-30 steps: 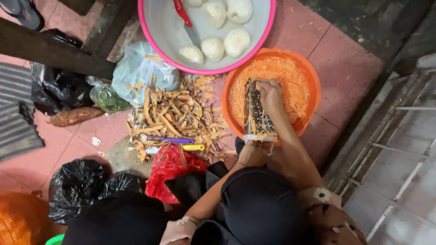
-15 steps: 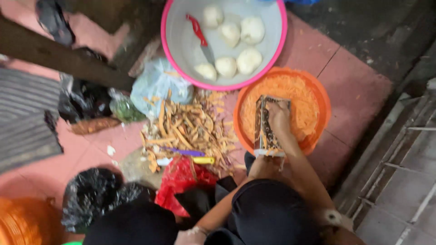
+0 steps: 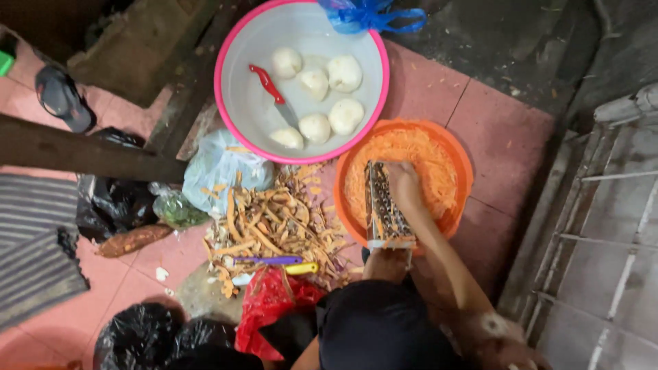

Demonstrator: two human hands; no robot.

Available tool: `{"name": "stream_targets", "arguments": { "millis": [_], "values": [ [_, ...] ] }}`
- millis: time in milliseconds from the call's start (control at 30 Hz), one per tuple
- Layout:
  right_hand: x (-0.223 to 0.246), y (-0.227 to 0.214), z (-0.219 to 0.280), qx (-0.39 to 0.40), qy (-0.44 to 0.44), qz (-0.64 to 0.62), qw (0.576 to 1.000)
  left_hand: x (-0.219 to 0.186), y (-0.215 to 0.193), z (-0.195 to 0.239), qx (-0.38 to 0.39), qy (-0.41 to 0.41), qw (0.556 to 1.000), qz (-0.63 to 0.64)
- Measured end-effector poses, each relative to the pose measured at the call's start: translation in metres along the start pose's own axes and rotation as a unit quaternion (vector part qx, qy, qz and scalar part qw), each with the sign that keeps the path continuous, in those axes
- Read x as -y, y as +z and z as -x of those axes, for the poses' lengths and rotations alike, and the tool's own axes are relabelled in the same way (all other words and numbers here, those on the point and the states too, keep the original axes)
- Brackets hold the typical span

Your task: Grating and peeling root vegetables for processing.

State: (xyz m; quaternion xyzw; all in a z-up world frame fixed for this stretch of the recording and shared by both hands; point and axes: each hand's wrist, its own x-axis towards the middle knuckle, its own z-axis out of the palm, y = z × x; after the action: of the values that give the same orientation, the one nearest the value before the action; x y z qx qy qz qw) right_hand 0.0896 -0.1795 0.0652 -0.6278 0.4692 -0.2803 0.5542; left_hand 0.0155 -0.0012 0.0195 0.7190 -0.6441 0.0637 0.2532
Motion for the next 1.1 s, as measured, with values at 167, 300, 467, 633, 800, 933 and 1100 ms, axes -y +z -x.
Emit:
{"name": "stream_targets", "arguments": {
  "millis": [167,300,467,633,800,933,1100],
  "values": [
    [-0.003,-0.047,0.016,0.043,-0.298,0.290,0.908,0.001,0.006,-0.002,-0.025,0.002,0.999,-0.020],
    [0.039,-0.074,-0.016,0.007,-0.265,0.323,0.909,-0.001,-0.031,-0.009,0.079,-0.035,0.996,0.004],
    [-0.022,-0.032,-0.061,0.104,-0.203,0.328,0.917,-0.008,-0.107,-0.062,-0.024,0.012,0.999,-0.046],
    [-0.005,-0.018,-0.032,0.104,-0.179,0.278,0.938,-0.008,-0.098,-0.061,-0.013,0.004,0.998,-0.060],
    [-0.039,-0.012,-0.031,0.107,-0.219,0.269,0.932,-0.009,-0.051,-0.026,0.005,0.009,0.998,-0.059],
    [-0.053,-0.003,-0.042,0.112,-0.286,0.266,0.914,-0.003,0.005,0.007,0.015,0.018,0.998,-0.061],
    [-0.017,-0.016,-0.030,0.140,-0.259,0.375,0.879,-0.008,-0.012,-0.008,-0.022,0.022,0.998,-0.050]
  ]
}}
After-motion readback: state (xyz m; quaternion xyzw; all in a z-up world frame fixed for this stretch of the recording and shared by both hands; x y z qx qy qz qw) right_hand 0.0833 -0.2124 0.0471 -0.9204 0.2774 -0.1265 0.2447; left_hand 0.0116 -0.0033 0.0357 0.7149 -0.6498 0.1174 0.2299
